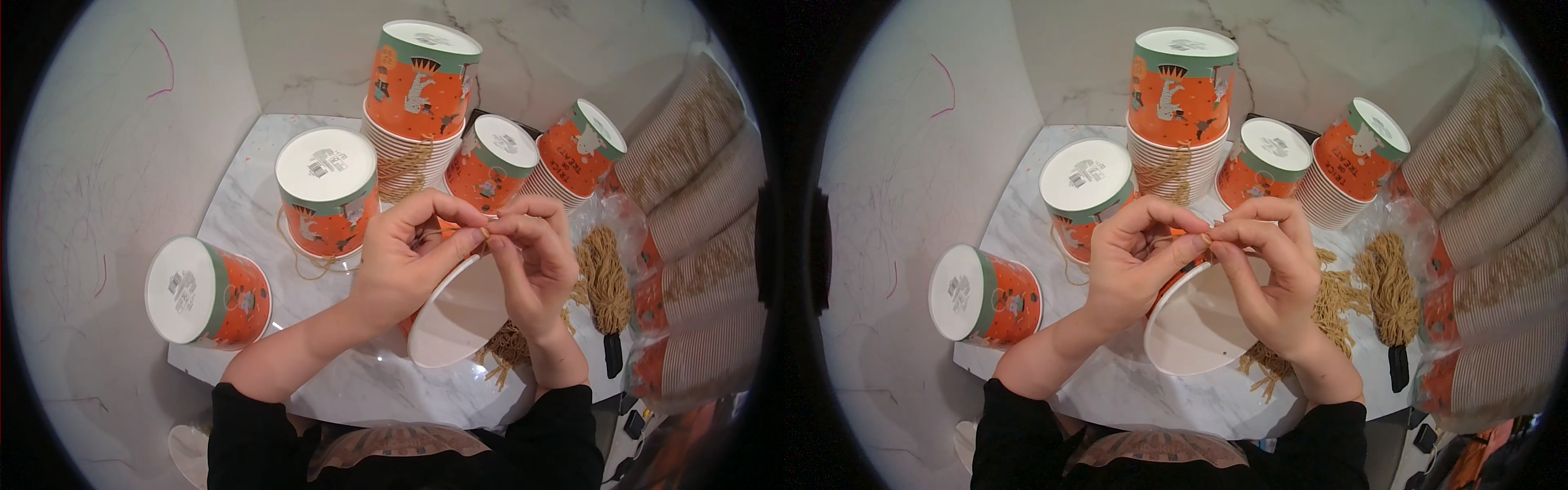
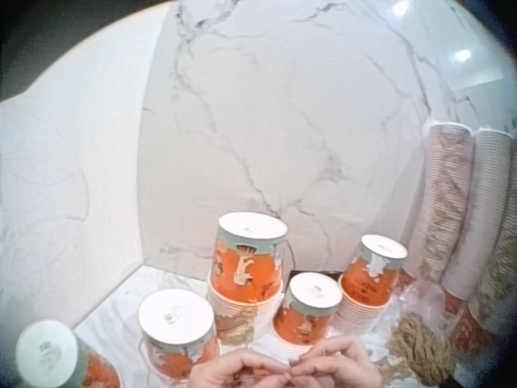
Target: Attaching string handles to small decorative paper buckets.
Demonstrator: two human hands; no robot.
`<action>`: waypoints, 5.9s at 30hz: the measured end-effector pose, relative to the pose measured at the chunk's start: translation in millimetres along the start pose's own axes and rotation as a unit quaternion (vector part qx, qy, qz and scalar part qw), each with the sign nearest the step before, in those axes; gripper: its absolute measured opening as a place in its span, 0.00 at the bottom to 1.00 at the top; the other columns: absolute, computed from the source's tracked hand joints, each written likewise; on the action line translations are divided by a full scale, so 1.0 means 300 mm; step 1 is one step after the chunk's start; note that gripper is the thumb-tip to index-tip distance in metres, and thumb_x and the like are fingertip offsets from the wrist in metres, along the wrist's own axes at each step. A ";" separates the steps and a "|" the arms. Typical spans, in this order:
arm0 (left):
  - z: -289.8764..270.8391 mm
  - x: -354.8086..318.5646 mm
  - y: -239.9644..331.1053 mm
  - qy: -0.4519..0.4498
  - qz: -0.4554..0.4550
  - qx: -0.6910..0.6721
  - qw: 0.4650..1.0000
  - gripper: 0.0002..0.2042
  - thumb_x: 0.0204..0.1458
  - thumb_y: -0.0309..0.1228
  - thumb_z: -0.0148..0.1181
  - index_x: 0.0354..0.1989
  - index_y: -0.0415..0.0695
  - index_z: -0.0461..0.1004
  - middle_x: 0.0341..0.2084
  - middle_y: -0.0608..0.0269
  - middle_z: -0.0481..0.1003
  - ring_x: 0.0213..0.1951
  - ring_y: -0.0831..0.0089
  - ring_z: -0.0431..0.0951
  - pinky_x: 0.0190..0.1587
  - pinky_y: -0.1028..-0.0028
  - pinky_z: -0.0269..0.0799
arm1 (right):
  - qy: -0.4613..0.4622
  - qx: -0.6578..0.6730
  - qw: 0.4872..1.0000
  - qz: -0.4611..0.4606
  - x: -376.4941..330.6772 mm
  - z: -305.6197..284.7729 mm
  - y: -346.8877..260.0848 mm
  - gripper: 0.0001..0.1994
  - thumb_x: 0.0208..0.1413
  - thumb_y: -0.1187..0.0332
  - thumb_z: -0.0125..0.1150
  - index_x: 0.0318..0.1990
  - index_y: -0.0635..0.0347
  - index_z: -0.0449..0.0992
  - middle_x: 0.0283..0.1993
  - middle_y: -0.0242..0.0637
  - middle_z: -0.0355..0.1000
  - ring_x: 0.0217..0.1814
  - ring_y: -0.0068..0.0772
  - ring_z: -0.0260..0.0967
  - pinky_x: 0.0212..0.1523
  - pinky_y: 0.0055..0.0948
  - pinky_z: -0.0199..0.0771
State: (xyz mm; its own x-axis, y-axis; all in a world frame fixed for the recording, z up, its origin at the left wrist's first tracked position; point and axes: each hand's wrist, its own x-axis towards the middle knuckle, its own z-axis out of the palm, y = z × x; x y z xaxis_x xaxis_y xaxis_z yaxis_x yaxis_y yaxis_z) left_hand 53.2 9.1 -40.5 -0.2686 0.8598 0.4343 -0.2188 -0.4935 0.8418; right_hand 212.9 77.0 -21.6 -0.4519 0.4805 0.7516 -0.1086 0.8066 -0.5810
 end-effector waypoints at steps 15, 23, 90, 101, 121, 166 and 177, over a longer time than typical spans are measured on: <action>-0.040 0.029 0.037 -0.021 -0.047 0.100 0.994 0.02 0.54 0.20 0.64 0.35 0.39 0.80 0.29 0.75 0.79 0.21 0.94 0.58 0.23 0.85 0.53 | -0.057 0.138 0.976 0.161 0.020 -0.025 0.026 0.04 0.65 0.78 0.59 0.45 0.68 0.76 0.52 0.37 0.66 0.49 0.22 0.71 0.51 0.22 0.74; -0.049 0.033 0.046 -0.040 -0.027 0.166 0.985 0.05 0.53 0.20 0.61 0.34 0.37 0.83 0.30 0.73 0.79 0.21 0.92 0.59 0.24 0.83 0.56 | -0.065 0.203 0.958 0.193 0.020 -0.031 0.020 0.04 0.65 0.76 0.60 0.44 0.67 0.76 0.53 0.35 0.65 0.49 0.21 0.68 0.52 0.22 0.71; -0.068 0.039 0.155 -0.089 -0.065 0.258 0.960 0.02 0.53 0.18 0.60 0.31 0.37 0.74 0.30 0.72 0.75 0.22 0.92 0.55 0.26 0.84 0.56 | -0.118 -0.037 0.987 0.097 0.047 -0.082 -0.029 0.05 0.48 0.79 0.67 0.31 0.65 0.75 0.37 0.38 0.75 0.41 0.31 0.75 0.44 0.28 0.74; -0.071 0.040 0.163 -0.087 0.004 0.343 0.935 0.06 0.47 0.25 0.65 0.31 0.39 0.74 0.26 0.60 0.73 0.26 0.69 0.73 0.30 0.70 0.69 | -0.138 -0.076 0.985 0.074 0.058 -0.089 -0.066 0.06 0.47 0.80 0.67 0.33 0.65 0.76 0.38 0.38 0.75 0.40 0.34 0.76 0.45 0.30 0.76; -0.082 0.060 0.118 -0.138 -0.185 0.147 0.962 0.05 0.61 0.26 0.63 0.34 0.38 0.77 0.20 0.80 0.70 0.21 0.94 0.63 0.23 0.84 0.56 | -0.106 -0.016 0.988 0.111 0.059 -0.068 -0.009 0.06 0.50 0.76 0.72 0.34 0.63 0.80 0.37 0.36 0.77 0.41 0.30 0.75 0.47 0.30 0.72; -0.140 0.039 0.221 -0.116 0.022 0.297 0.947 0.11 0.58 0.13 0.53 0.30 0.41 0.60 0.32 0.68 0.69 0.31 0.85 0.59 0.33 0.84 0.58 | -0.234 -0.030 0.966 0.109 0.029 -0.015 -0.018 0.06 0.45 0.76 0.66 0.31 0.59 0.76 0.42 0.33 0.75 0.45 0.33 0.69 0.51 0.33 0.67; -0.137 0.036 0.235 -0.111 0.083 0.367 0.920 0.08 0.50 0.10 0.49 0.29 0.38 0.63 0.33 0.63 0.69 0.31 0.81 0.62 0.32 0.81 0.59 | -0.234 0.031 0.951 0.199 0.049 -0.053 0.001 0.04 0.47 0.76 0.64 0.31 0.61 0.76 0.41 0.34 0.75 0.46 0.30 0.71 0.52 0.31 0.69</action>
State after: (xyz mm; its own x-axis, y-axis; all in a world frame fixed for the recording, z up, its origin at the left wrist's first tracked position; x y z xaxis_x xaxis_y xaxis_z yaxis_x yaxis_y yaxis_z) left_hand -3.8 -21.9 10.5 -0.0243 0.8263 0.5627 0.5228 -0.4692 0.7117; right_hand 220.1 89.8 -5.7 -0.8110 0.5265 0.2551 0.1080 0.5632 -0.8192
